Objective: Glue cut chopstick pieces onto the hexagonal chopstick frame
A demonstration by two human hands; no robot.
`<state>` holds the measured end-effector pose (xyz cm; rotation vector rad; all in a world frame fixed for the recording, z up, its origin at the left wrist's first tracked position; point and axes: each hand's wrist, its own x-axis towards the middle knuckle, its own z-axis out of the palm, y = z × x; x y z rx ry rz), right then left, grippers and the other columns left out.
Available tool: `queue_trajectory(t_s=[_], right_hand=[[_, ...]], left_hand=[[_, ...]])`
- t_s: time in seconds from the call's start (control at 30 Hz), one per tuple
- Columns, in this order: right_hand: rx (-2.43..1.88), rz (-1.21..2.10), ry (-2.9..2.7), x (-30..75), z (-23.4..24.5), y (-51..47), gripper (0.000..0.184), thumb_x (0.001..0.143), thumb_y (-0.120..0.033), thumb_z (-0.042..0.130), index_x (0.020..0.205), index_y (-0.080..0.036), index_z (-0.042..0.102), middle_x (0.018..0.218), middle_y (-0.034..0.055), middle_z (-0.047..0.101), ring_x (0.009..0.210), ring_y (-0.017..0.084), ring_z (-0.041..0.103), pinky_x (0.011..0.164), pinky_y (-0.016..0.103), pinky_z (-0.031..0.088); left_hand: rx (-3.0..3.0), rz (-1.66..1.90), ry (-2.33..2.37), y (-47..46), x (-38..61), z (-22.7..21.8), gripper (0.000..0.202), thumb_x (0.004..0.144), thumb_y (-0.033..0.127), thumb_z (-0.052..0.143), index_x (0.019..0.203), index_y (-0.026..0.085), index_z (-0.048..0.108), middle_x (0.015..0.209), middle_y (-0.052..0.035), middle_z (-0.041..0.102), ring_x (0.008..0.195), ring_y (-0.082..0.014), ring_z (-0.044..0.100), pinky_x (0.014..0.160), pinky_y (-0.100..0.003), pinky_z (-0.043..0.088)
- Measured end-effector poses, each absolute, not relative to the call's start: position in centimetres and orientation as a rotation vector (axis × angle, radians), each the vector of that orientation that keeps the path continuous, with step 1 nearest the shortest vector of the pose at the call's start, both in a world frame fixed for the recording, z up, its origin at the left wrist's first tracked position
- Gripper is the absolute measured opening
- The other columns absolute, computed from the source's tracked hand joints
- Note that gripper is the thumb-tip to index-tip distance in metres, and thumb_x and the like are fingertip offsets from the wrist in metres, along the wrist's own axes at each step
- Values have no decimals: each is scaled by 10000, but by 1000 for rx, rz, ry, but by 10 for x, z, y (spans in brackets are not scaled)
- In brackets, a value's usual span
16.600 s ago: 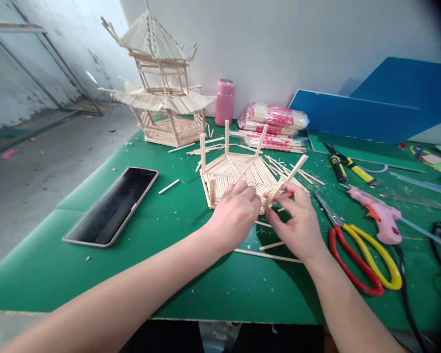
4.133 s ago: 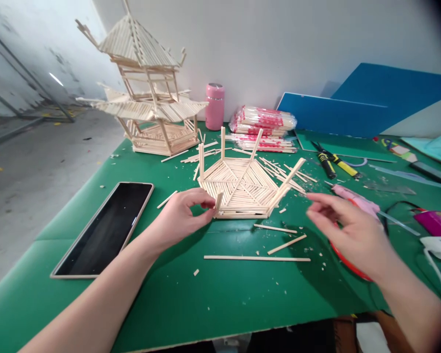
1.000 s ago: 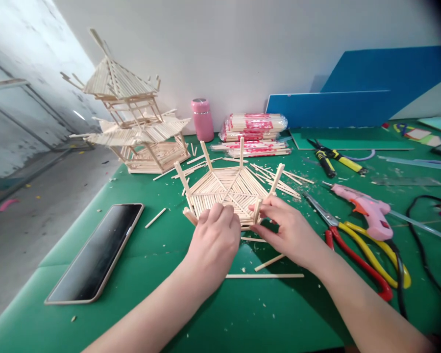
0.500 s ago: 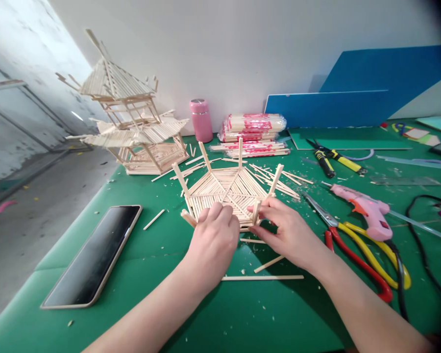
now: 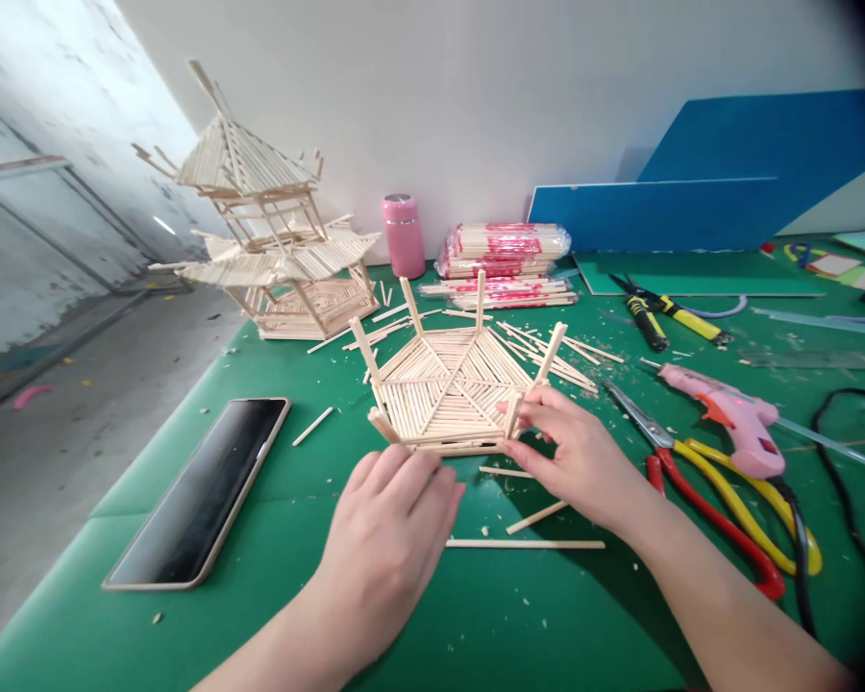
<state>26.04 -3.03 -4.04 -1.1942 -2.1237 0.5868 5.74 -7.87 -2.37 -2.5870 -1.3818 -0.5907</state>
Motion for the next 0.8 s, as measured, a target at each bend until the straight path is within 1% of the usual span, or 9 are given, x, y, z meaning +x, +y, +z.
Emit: queue_trajectory(t_s=[0.07,0.1,0.23,0.3,0.4,0.6,0.8], right_hand=[[-1187,575,-2112,261,-41,-30,81,780,-225,530,847,-212,575,898,37,541,790,163,551,691,296,455],[-1179,574,-2107,261,-41,-30,69,783,-235,530,831,-213,574,891,36,541,791,162,552,698,296,456],[-1160,585,-2103,260,-41,-31,85,807,-257,513,790,-208,580,870,35,545,814,163,546,732,301,449],[-1157,586,-2107,260,-41,-32,107,820,-248,498,799,-206,594,872,39,551,815,163,546,740,306,446],[-1147,583,-2112,259,-42,-32,133,830,-236,484,790,-202,606,871,47,564,821,168,554,755,312,445],[-1142,595,-2094,258,-43,-31,137,835,-229,484,795,-201,611,873,49,574,828,169,554,768,319,443],[-1143,586,-2094,257,-44,-31,141,836,-234,483,818,-205,620,861,46,570,815,168,556,738,309,445]], left_hand=[[-2506,-684,-1501,-83,42,-26,185,821,213,473,701,173,609,706,-34,608,650,-160,537,627,-311,435],[-2453,-712,-1578,-83,36,-27,184,813,227,486,688,165,607,704,-37,613,654,-163,552,629,-309,442],[-2355,-709,-1859,-72,21,-31,201,808,272,472,826,146,628,829,-66,643,735,-189,596,636,-307,476],[-2414,-695,-1939,-65,21,-32,227,815,263,447,835,144,639,854,-70,650,750,-191,601,639,-306,482],[-2475,-776,-1989,-60,24,-34,241,819,234,432,781,139,651,836,-73,659,751,-188,603,657,-304,479],[-2492,-872,-1992,-60,24,-36,235,811,230,439,766,141,652,803,-74,658,732,-186,604,656,-303,478],[-2489,-897,-1967,-59,23,-38,225,807,226,446,748,151,649,785,-64,658,706,-176,596,640,-293,468]])
